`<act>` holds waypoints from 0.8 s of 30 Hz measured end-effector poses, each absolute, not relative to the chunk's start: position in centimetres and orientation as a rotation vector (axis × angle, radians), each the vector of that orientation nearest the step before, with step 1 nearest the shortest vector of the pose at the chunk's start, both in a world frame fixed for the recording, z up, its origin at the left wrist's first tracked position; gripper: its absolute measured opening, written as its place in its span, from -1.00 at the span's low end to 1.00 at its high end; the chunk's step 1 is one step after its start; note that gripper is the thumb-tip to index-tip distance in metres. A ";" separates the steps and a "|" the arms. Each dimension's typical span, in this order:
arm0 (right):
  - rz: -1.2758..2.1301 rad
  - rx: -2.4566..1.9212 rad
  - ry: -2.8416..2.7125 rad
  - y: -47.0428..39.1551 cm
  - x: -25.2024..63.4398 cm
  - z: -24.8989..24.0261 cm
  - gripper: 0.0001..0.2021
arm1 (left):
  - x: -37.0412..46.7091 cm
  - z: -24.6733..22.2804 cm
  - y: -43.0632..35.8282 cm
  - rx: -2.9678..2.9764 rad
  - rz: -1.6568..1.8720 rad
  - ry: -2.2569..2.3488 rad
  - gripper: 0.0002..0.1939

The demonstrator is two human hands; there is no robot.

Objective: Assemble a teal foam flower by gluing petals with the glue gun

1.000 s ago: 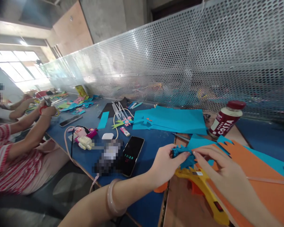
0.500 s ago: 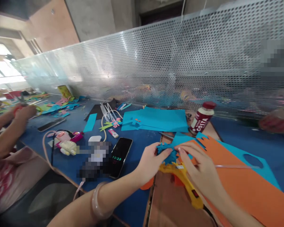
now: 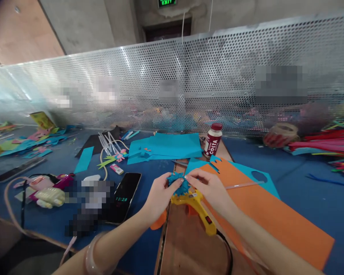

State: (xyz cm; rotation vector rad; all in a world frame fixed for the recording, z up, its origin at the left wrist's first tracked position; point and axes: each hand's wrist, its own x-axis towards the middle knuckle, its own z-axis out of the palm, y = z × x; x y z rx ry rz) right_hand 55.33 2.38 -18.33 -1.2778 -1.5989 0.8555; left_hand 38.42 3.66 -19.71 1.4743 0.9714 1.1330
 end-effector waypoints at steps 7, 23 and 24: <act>0.882 -1.270 -1.647 2.6 55.6 -17.6 -0.71 | 38.2 -19.7 3.8 1.546 1.128 1.050 -0.83; 0.880 -1.227 -1.631 2.2 55.3 -17.3 -0.72 | 38.3 -19.8 4.0 1.479 1.114 0.947 -0.78; 0.890 -1.221 -1.614 2.2 55.3 -17.2 -0.70 | 38.3 -19.8 4.0 1.477 1.105 0.927 -0.78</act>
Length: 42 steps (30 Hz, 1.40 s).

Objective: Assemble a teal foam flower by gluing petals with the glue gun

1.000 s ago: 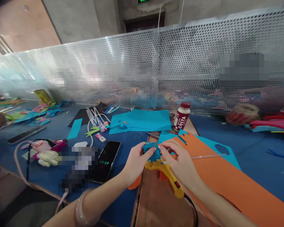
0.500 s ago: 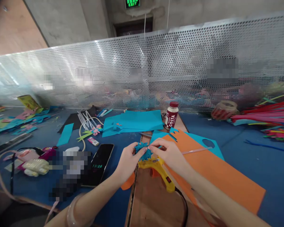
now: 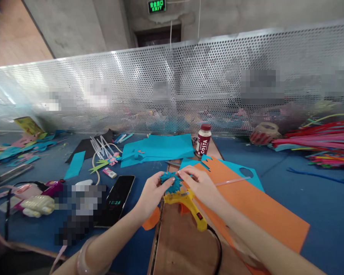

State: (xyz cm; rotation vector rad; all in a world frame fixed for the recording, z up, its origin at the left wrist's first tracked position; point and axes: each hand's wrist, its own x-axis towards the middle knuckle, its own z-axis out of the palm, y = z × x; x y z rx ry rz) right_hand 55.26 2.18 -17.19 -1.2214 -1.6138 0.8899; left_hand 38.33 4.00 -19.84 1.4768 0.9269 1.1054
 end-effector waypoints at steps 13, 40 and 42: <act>1.069 -1.056 -1.493 2.6 56.0 -18.1 -0.74 | 38.4 -19.5 3.4 1.512 1.052 0.788 -0.81; 1.394 -0.848 -1.613 2.8 57.7 -17.6 -0.80 | 37.9 -19.1 3.4 1.780 0.991 0.714 -0.87; 1.446 -0.850 -1.620 2.9 57.9 -17.8 -0.80 | 37.9 -19.2 3.4 1.796 0.978 0.701 -0.87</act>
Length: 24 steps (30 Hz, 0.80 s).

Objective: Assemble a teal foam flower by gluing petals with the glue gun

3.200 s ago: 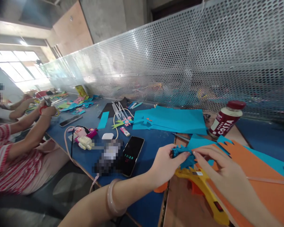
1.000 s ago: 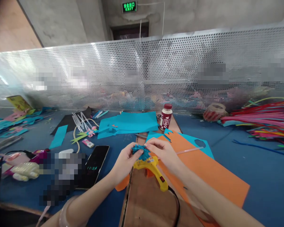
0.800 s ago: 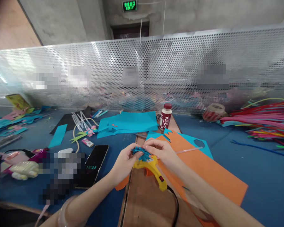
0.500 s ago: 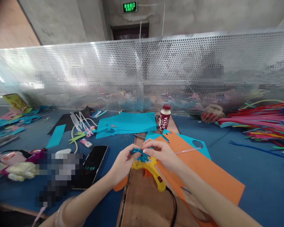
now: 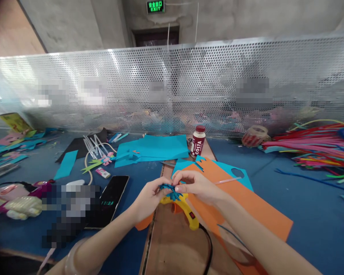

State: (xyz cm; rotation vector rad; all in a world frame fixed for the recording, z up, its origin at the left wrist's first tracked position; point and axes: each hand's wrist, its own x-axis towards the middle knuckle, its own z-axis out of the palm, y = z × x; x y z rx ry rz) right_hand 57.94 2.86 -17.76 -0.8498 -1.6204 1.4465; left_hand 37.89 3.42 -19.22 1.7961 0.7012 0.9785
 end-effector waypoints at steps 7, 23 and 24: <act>1.539 -0.826 -1.600 2.9 58.3 -18.2 -0.74 | 37.8 -19.4 3.6 1.813 0.960 0.682 -0.86; 1.431 -0.816 -1.684 2.8 58.0 -17.5 -0.81 | 37.8 -19.5 3.8 1.831 0.960 0.644 -0.87; 1.438 -0.809 -1.697 2.8 58.1 -17.5 -0.80 | 37.8 -19.6 3.8 1.830 0.959 0.635 -0.86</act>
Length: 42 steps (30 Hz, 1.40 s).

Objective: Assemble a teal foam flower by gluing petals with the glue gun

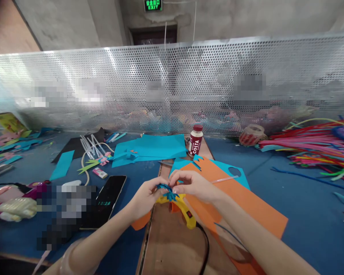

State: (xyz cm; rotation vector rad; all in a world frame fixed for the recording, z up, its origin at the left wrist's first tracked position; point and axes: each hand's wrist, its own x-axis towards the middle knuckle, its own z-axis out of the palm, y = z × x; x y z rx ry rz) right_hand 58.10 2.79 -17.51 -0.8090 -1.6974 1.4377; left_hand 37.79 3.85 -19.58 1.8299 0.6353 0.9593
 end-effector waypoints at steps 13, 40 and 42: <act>1.484 -0.753 -1.737 2.8 58.3 -17.4 -0.79 | 37.7 -20.6 4.4 1.842 0.950 0.547 -0.88; 1.387 -0.756 -1.818 2.6 58.2 -17.0 -0.88 | 37.7 -20.1 4.1 1.840 0.972 0.563 -0.91; 1.377 -0.757 -1.820 2.6 58.2 -17.1 -0.88 | 37.8 -20.1 4.1 1.842 0.969 0.565 -0.91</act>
